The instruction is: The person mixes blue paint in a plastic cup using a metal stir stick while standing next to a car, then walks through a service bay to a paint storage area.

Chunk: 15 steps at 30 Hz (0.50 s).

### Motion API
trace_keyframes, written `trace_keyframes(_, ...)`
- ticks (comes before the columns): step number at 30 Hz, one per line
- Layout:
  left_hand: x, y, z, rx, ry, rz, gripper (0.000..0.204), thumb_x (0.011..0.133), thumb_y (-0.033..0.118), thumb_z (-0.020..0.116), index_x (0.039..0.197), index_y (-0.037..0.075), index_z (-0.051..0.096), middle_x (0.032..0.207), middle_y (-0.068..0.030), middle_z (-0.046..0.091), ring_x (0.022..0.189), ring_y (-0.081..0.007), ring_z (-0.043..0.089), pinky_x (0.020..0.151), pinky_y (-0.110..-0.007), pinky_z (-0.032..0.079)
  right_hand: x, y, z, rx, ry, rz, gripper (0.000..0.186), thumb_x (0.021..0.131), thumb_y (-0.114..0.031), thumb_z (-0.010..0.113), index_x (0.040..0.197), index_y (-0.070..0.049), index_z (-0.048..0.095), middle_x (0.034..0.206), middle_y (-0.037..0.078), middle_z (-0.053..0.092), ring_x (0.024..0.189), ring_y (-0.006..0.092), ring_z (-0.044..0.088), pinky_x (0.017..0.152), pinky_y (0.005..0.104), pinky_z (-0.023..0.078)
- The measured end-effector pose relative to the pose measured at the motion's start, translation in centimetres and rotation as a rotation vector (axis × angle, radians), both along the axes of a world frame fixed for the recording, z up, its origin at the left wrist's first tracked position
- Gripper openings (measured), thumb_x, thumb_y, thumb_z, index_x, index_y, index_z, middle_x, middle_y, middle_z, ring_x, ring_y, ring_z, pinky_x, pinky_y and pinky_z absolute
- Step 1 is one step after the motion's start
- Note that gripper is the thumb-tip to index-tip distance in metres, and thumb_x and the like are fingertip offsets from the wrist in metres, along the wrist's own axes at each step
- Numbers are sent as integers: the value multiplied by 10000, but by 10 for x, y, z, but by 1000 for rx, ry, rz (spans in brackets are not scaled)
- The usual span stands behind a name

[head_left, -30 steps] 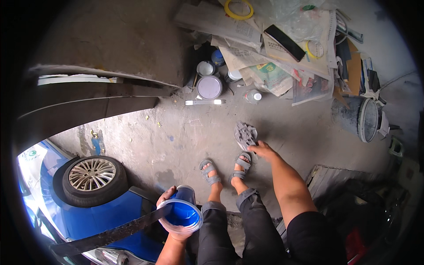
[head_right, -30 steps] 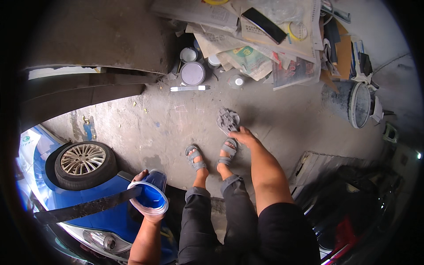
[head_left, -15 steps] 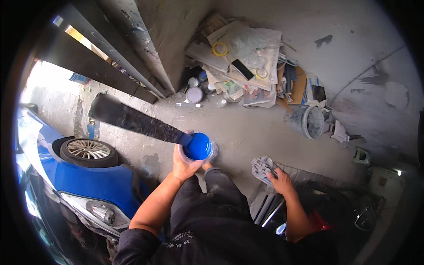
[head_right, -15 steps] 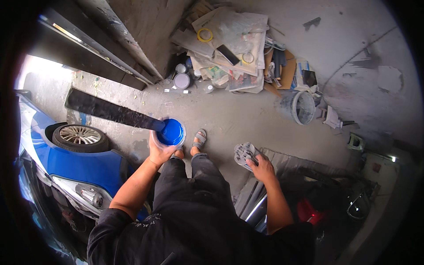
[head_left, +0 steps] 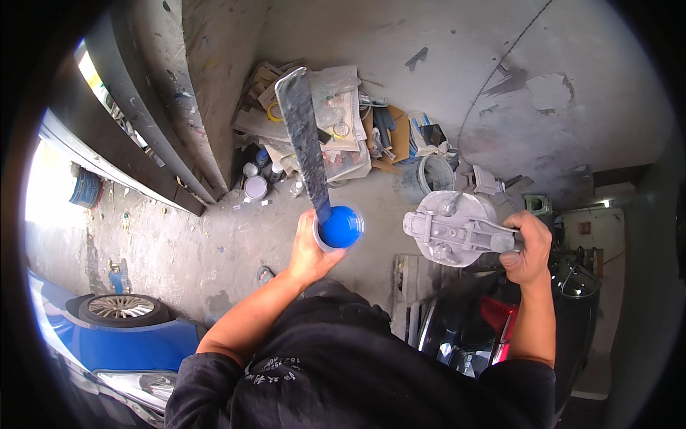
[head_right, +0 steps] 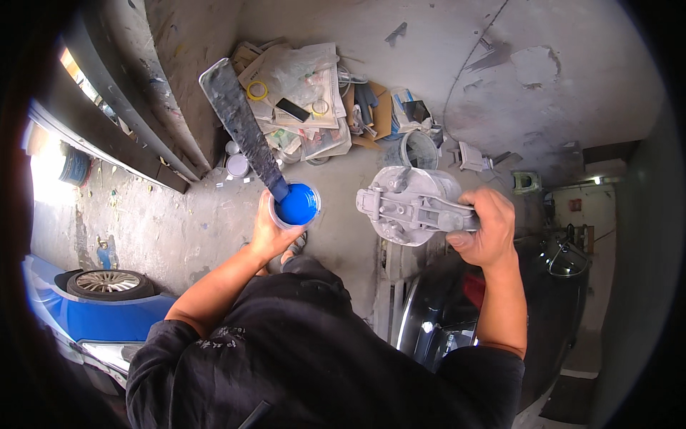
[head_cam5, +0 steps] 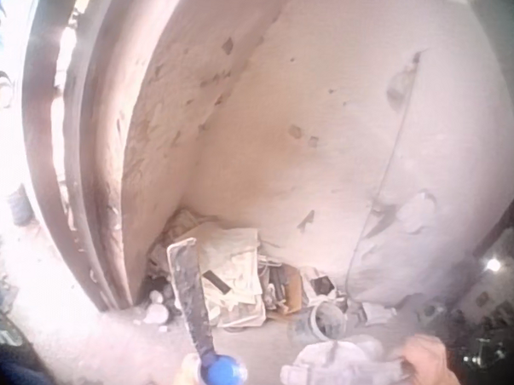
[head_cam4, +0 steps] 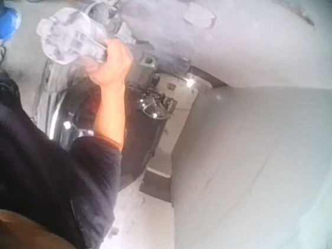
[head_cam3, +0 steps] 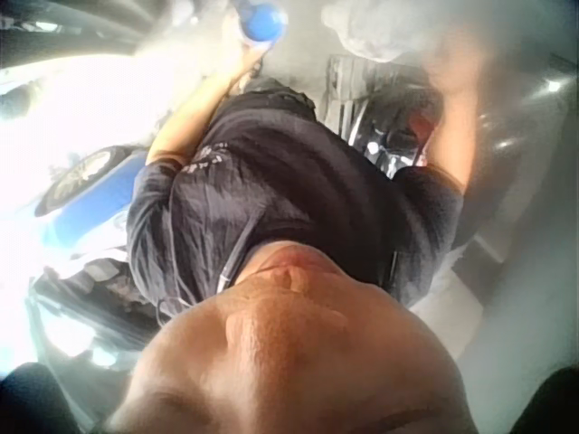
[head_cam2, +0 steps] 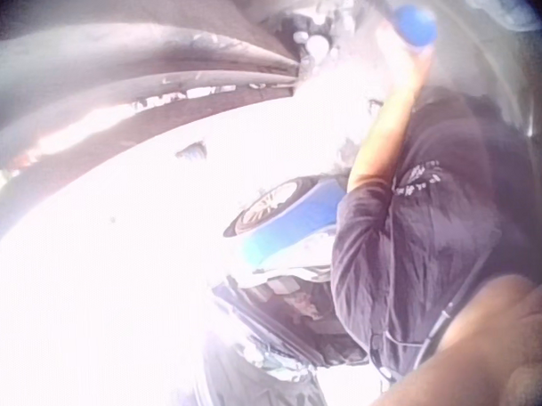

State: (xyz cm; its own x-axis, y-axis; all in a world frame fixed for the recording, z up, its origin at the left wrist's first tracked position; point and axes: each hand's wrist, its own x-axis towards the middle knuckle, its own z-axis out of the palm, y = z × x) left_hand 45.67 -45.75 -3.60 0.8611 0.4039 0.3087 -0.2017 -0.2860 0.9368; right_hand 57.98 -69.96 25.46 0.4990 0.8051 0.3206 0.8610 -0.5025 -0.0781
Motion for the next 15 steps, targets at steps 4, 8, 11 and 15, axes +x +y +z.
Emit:
trace_keyframes(4, -2, -14, 8, -17, 12, -41, 713, 636, 150, 814, 1247, 9, 473, 1195, -204, 510, 1146, -392, 499, 973, -455, 438, -11, 26, 24, -8, -17, 79, 662, 849, -637, 557, 791, 22, 571, 650, 138, 507, 544, 310, 512, 512, 366, 407)
trace_keyframes(8, -2, -21, 16, -18, 26, -21, 724, 638, 152, 815, 1257, 8, 468, 1209, -211, 513, 1148, -397, 501, 974, -464, 438, -17, 44, 29, -64, -24, 138, 550, 851, -527, 571, 790, 19, 580, 657, 139, 517, 538, 314, 518, 510, 367, 422)
trace_keyframes(11, 0, -20, 18, 1, 5, -15, 735, 637, 148, 814, 1264, 2, 459, 1219, -219, 514, 1148, -403, 499, 977, -468, 435, -17, 55, 30, -99, -42, 174, 475, 838, -456, 573, 787, 16, 585, 666, 139, 528, 538, 319, 525, 510, 373, 431)
trace_keyframes(15, -1, -18, 19, 26, -5, -9, 757, 630, 141, 818, 1271, -10, 445, 1230, -230, 516, 1143, -415, 499, 979, -474, 429, -21, 64, 29, -113, -56, 189, 384, 821, -370, 566, 784, 12, 590, 676, 135, 539, 543, 322, 533, 515, 384, 439)
